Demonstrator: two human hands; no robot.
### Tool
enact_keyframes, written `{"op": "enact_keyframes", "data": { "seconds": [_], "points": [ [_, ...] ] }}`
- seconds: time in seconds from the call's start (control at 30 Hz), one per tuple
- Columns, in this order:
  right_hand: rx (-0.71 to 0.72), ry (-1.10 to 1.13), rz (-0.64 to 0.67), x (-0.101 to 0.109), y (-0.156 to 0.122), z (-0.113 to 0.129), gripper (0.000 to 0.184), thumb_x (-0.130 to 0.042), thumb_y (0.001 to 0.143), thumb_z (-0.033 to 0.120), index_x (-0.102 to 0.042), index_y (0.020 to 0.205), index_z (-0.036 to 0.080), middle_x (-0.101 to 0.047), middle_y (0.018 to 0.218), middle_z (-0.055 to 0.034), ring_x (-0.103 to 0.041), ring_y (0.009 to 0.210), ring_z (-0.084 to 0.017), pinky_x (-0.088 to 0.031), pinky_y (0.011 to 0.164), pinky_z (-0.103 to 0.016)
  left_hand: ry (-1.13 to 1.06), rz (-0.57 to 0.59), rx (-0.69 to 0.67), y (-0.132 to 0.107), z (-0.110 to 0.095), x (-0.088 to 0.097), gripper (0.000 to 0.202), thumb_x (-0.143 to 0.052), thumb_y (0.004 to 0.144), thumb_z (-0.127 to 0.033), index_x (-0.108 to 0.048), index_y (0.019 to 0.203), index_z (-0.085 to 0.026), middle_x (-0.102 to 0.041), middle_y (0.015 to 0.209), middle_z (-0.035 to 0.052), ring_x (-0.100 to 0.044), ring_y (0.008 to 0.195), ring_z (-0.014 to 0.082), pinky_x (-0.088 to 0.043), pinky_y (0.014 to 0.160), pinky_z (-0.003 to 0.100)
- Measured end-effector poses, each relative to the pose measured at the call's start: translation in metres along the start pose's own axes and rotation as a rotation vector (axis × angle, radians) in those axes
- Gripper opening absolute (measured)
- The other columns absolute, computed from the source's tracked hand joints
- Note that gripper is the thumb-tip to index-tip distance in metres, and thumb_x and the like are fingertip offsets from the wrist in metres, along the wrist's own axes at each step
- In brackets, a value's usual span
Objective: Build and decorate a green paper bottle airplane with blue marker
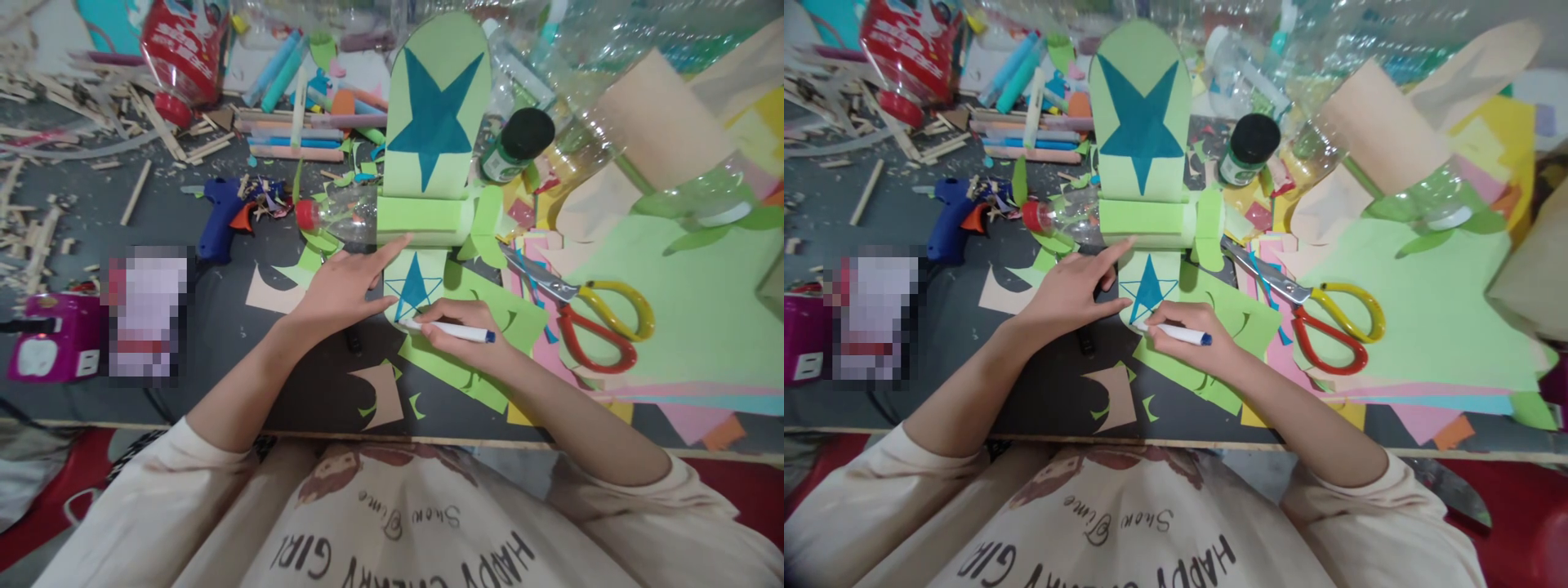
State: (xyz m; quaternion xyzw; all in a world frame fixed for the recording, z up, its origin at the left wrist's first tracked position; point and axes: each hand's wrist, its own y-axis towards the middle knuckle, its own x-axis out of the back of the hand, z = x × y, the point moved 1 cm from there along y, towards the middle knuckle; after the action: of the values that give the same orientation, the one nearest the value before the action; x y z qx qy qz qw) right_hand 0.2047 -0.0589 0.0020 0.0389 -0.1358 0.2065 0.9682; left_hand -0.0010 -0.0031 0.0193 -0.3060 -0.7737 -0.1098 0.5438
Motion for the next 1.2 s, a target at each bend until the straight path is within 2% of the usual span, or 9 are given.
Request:
{"op": "enact_keyframes", "data": {
  "seconds": [0.2,0.4,0.67,0.93,1.07,1.2],
  "points": [
    [0.017,-0.002,-0.004,0.0000,-0.0003,0.0007,0.017,-0.062,0.086,0.030,-0.069,0.074,0.019,-0.068,0.064,-0.0003,-0.056,0.053,-0.010,-0.040,0.049,-0.022,-0.003,0.022,0.015,-0.0002,-0.0010,0.0017,0.071,-0.055,0.093,-0.039,-0.025,0.156,-0.024,-0.062,0.079,-0.0024,-0.060,0.074,0.0165,-0.038,0.076,0.027],
    [-0.094,0.027,-0.203,0.0013,0.0020,-0.0012,0.017,-0.063,0.081,0.030,-0.063,0.068,0.020,-0.062,0.058,0.0010,-0.053,0.051,-0.012,-0.040,0.048,-0.024,-0.015,0.035,0.028,-0.0007,-0.0029,0.0035,0.070,-0.053,0.093,-0.039,-0.025,0.156,-0.023,-0.063,0.082,-0.0022,-0.061,0.077,0.0167,-0.040,0.077,0.027],
    [-0.115,-0.012,-0.175,0.0017,0.0033,-0.0008,0.013,-0.063,0.080,0.030,-0.066,0.074,0.020,-0.063,0.060,-0.0002,-0.054,0.053,-0.013,-0.039,0.050,-0.025,-0.012,0.046,0.035,0.0005,-0.0042,0.0045,0.070,-0.053,0.093,-0.039,-0.026,0.156,-0.024,-0.065,0.082,-0.0016,-0.061,0.077,0.0174,-0.040,0.077,0.027],
    [-0.028,-0.011,-0.088,0.0011,0.0011,-0.0004,0.019,-0.062,0.084,0.030,-0.065,0.068,0.020,-0.068,0.063,-0.0014,-0.057,0.053,-0.012,-0.041,0.050,-0.024,-0.015,0.083,0.056,0.0008,-0.0056,0.0064,0.072,-0.055,0.093,-0.036,-0.024,0.157,-0.023,-0.065,0.083,-0.0012,-0.062,0.077,0.0177,-0.040,0.078,0.028],
    [-0.055,0.021,-0.152,0.0010,0.0007,-0.0017,0.019,-0.064,0.083,0.033,-0.067,0.069,0.020,-0.068,0.062,-0.0013,-0.057,0.053,-0.012,-0.042,0.050,-0.024,-0.015,0.092,0.070,0.0010,-0.0058,0.0063,0.072,-0.056,0.093,-0.036,-0.024,0.157,-0.024,-0.065,0.084,-0.0011,-0.062,0.079,0.0181,-0.040,0.080,0.028],
    [-0.154,0.049,-0.224,0.0017,0.0015,-0.0029,0.017,-0.066,0.080,0.034,-0.067,0.071,0.019,-0.065,0.060,-0.0005,-0.055,0.053,-0.012,-0.041,0.049,-0.025,-0.013,0.096,0.078,0.0008,-0.0062,0.0064,0.073,-0.055,0.093,-0.036,-0.024,0.157,-0.024,-0.065,0.085,-0.0009,-0.062,0.080,0.0187,-0.040,0.083,0.029]
  ]
}}
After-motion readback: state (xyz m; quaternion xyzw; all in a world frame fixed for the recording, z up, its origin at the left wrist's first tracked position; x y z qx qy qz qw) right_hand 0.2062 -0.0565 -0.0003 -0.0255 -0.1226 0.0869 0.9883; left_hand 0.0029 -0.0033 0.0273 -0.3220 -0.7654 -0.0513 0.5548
